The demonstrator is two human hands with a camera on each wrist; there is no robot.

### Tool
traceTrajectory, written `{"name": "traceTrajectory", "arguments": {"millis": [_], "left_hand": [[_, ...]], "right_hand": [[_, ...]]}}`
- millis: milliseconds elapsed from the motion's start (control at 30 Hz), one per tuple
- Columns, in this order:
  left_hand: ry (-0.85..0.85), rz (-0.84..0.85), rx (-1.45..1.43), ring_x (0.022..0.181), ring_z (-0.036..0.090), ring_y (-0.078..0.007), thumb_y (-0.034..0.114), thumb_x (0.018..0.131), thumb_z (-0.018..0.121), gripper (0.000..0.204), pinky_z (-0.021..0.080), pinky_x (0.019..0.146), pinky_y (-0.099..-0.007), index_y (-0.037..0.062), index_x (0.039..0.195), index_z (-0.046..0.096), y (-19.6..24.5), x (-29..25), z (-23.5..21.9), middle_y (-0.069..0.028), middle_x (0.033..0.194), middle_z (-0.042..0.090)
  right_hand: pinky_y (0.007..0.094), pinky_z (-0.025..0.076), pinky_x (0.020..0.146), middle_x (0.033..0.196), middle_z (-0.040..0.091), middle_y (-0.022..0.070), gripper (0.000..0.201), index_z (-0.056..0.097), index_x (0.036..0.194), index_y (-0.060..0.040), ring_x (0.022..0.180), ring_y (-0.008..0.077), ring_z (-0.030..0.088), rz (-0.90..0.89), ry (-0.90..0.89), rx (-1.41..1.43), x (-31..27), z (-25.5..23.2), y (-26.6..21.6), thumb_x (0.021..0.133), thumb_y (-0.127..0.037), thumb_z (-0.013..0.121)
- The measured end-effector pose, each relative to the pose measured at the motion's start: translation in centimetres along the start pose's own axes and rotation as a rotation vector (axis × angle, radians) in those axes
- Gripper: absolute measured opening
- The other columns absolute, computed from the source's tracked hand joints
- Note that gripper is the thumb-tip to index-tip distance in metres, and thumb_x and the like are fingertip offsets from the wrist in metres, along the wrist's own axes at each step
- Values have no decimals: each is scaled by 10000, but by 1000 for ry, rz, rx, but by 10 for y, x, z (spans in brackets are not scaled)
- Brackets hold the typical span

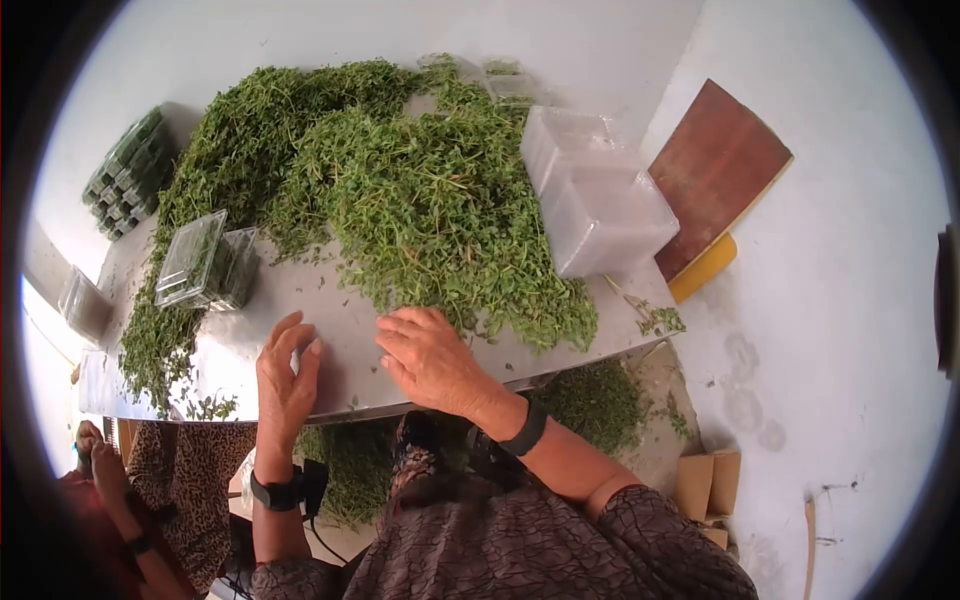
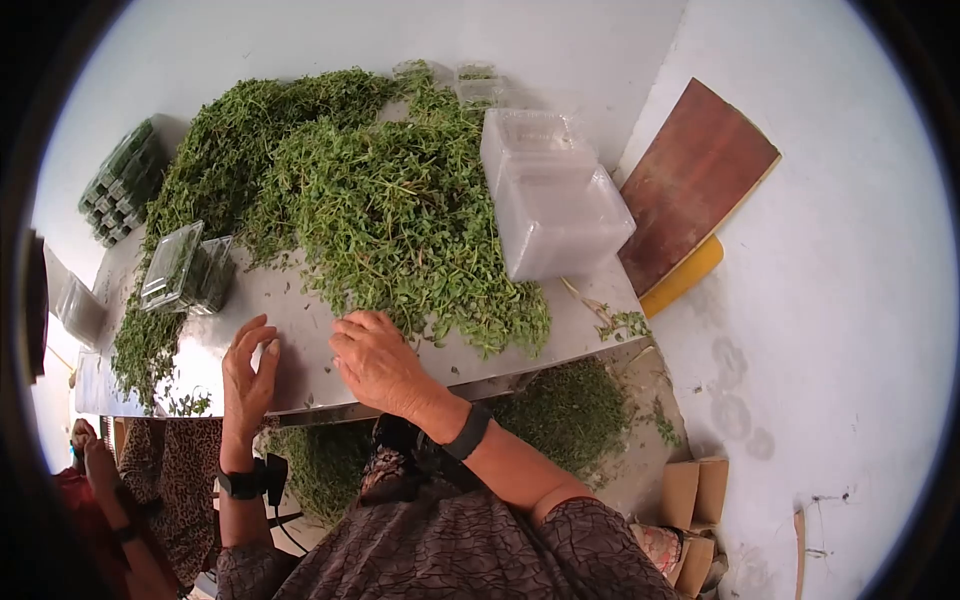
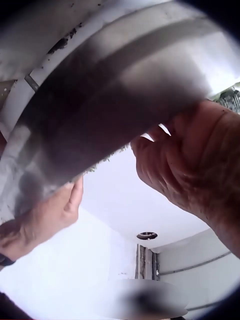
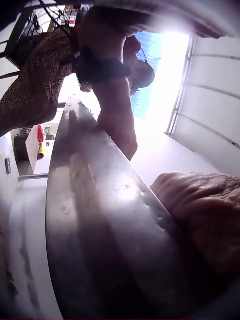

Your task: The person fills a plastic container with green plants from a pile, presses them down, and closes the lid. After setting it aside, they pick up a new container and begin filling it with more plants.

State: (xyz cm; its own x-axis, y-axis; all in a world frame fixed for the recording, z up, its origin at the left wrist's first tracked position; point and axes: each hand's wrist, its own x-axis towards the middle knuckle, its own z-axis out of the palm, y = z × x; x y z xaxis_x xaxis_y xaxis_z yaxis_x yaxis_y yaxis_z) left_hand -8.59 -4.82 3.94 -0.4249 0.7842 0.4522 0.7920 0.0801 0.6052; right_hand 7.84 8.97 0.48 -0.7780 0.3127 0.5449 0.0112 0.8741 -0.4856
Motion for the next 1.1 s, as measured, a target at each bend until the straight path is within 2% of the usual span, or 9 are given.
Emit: {"name": "traceTrajectory", "arguments": {"millis": [67, 200, 300, 500, 533, 600, 700, 833, 1100], "left_hand": [[102, -2, 135, 1047, 578, -404, 68, 845, 601, 197, 456, 892, -422, -49, 1003, 590, -28, -5, 9, -246, 1164, 577], [222, -14, 204, 1157, 509, -421, 67, 829, 611, 221, 426, 946, -437, -53, 1012, 583, -31, -7, 21, -257, 1191, 552], [223, -24, 233, 1175, 492, -429, 71, 818, 618, 236, 418, 960, -439, -53, 1015, 582, -35, -10, 22, -260, 1199, 546], [213, -10, 223, 1169, 506, -413, 96, 836, 613, 253, 411, 968, -427, -55, 1036, 578, -33, -11, 24, -251, 1205, 556], [217, -11, 218, 1169, 506, -413, 96, 836, 613, 253, 411, 968, -427, -55, 1036, 578, -33, -11, 25, -251, 1205, 556], [238, 1, 238, 1159, 511, -409, 99, 837, 615, 261, 415, 965, -426, -55, 1043, 574, -32, -12, 27, -252, 1186, 565], [251, 34, 224, 1140, 522, -407, 100, 831, 619, 260, 422, 958, -424, -54, 1036, 581, -37, -12, 29, -251, 1157, 580], [252, 28, 204, 1129, 532, -406, 91, 820, 620, 252, 428, 954, -422, -62, 1018, 589, -35, -10, 27, -250, 1127, 594], [250, 29, 203, 1124, 525, -415, 52, 787, 630, 240, 441, 936, -431, -64, 991, 579, -34, -10, 28, -255, 1118, 585]], "right_hand": [[428, 379, 997, 1150, 593, 159, 203, 623, 966, 15, 1113, 306, 505, 1, 22, 0, -1, 1, 0, 786, -77, 645], [401, 409, 941, 1148, 607, 132, 172, 634, 929, -9, 1080, 296, 532, -55, 105, -41, 0, -3, -1, 766, -56, 657], [393, 433, 885, 1162, 611, 128, 197, 647, 909, -21, 1003, 305, 566, -194, 357, -269, 5, -42, -14, 717, -41, 683], [409, 485, 755, 1101, 622, 135, 255, 654, 1004, -31, 867, 295, 615, 104, 643, -755, -9, -136, 14, 778, -147, 680], [409, 485, 755, 1101, 622, 135, 255, 654, 1004, -31, 867, 295, 615, 99, 640, -759, -11, -146, 20, 778, -147, 680], [415, 485, 745, 1056, 637, 138, 272, 647, 1021, -31, 807, 301, 640, 332, 607, -644, -15, -159, 31, 801, -190, 665], [402, 491, 725, 972, 661, 143, 256, 662, 1003, -33, 746, 305, 645, 439, 505, -645, -17, -170, 48, 800, -189, 660], [383, 497, 692, 864, 677, 151, 232, 687, 943, -22, 723, 315, 642, 401, 491, -535, -10, -178, 52, 795, -199, 664], [310, 449, 542, 620, 627, 105, 181, 712, 834, -1, 538, 155, 558, 590, 379, -345, 1, -194, 48, 746, -158, 695]]}}
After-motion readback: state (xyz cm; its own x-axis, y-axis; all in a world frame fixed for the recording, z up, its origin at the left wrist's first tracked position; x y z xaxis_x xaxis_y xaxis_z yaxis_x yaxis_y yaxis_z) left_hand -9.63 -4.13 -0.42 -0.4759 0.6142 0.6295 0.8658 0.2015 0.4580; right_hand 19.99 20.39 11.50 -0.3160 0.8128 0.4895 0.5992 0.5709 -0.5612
